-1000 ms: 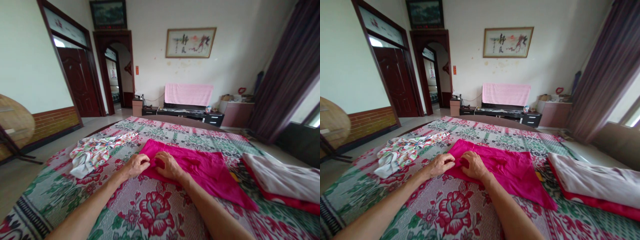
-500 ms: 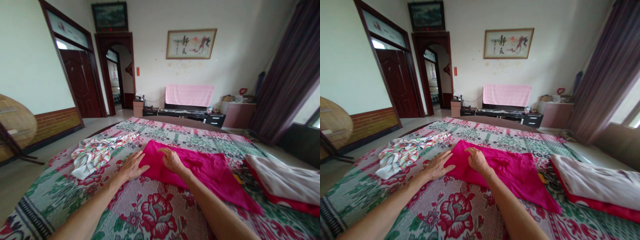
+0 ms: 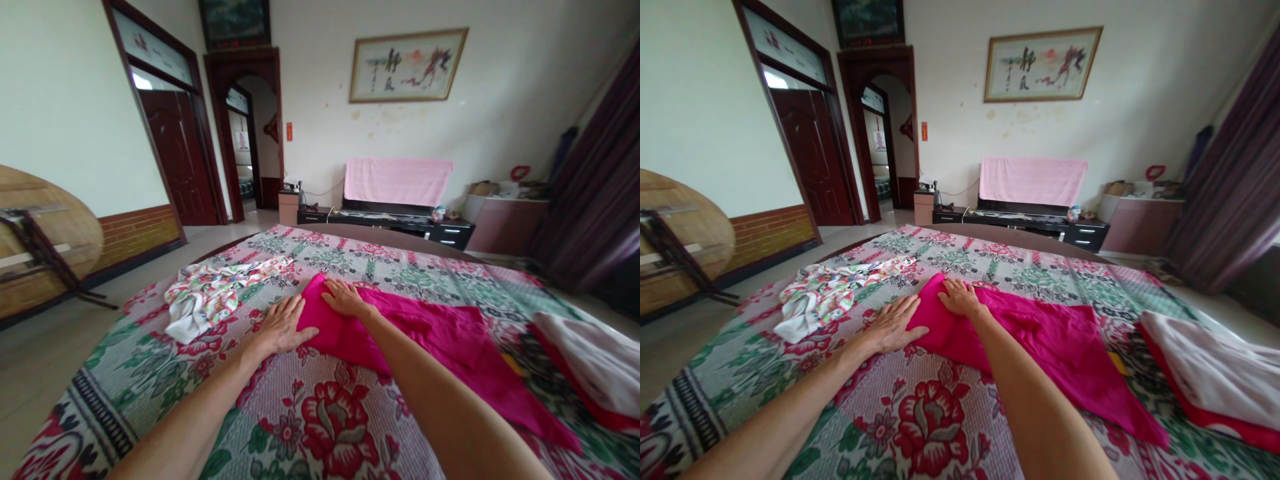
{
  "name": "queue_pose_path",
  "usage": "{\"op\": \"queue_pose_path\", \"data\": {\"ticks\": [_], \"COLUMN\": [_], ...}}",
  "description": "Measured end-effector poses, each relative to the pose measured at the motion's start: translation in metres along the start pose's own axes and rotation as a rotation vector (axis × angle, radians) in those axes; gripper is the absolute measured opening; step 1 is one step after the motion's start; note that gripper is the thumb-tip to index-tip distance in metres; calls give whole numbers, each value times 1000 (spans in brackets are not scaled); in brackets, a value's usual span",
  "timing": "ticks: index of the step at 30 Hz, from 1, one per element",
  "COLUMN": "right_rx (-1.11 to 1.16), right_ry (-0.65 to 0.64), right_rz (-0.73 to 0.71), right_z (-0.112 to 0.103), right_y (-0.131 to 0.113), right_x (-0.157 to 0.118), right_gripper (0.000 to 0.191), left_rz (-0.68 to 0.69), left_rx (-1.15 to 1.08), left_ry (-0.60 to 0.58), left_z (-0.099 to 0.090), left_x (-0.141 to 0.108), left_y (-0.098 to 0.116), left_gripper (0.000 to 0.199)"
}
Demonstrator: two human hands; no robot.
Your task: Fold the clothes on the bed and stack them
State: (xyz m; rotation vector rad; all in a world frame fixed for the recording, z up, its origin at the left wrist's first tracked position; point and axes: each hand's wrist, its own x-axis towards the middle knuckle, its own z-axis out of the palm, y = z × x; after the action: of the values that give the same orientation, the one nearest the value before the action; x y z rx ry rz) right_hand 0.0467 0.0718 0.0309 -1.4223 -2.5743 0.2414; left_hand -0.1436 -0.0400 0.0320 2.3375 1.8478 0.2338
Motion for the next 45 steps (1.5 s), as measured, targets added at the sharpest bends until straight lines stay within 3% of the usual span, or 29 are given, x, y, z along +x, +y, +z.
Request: {"op": "queue_pose_path", "data": {"ticks": [5, 8, 10, 12, 15, 22, 26, 30, 34, 38, 41, 45], "right_rx": [29, 66, 85, 77, -12, -223, -238, -163, -21, 64, 65, 15], "right_ry": [-14, 36, 90, 138, 161, 64, 80, 177, 307, 418, 448, 407], "right_rz": [12, 38, 80, 115, 104, -170, -130, -73, -67, -102, -71, 56], "right_z": [-3, -8, -13, -18, -24, -18, -23, -43, -69, -88, -91, -79], "right_y": [-3, -5, -6, -6, -10, -30, -31, -17, 8, 40, 66, 96], "right_x": [0, 6, 13, 20, 30, 44, 47, 44, 26, -5, -33, -66], "right_gripper": [55, 46, 43, 40, 44, 53, 33, 34, 33, 30, 31, 32], "left_rz": [-6, 4, -75, -189, -269, -323, -353, -279, -98, 51, 121, 167], "left_rx": [-9, -49, -74, -80, -81, -124, -192, -396, -629, -734, -735, -623], "left_ry": [1, 159, 311, 372, 284, 114, 63, 148, 236, 194, 166, 134], "left_z": [2, 2, -1, -5, -15, -33, -40, -46, -53, -60, -56, -33], "left_x": [0, 2, 4, 4, 3, -3, 0, 3, 3, 3, 7, 16], "left_y": [0, -4, -8, -13, -16, 0, 4, 10, 37, 79, 112, 149], "left_gripper": [89, 82, 67, 49, 35, 29, 24, 19, 15, 13, 13, 14]}}
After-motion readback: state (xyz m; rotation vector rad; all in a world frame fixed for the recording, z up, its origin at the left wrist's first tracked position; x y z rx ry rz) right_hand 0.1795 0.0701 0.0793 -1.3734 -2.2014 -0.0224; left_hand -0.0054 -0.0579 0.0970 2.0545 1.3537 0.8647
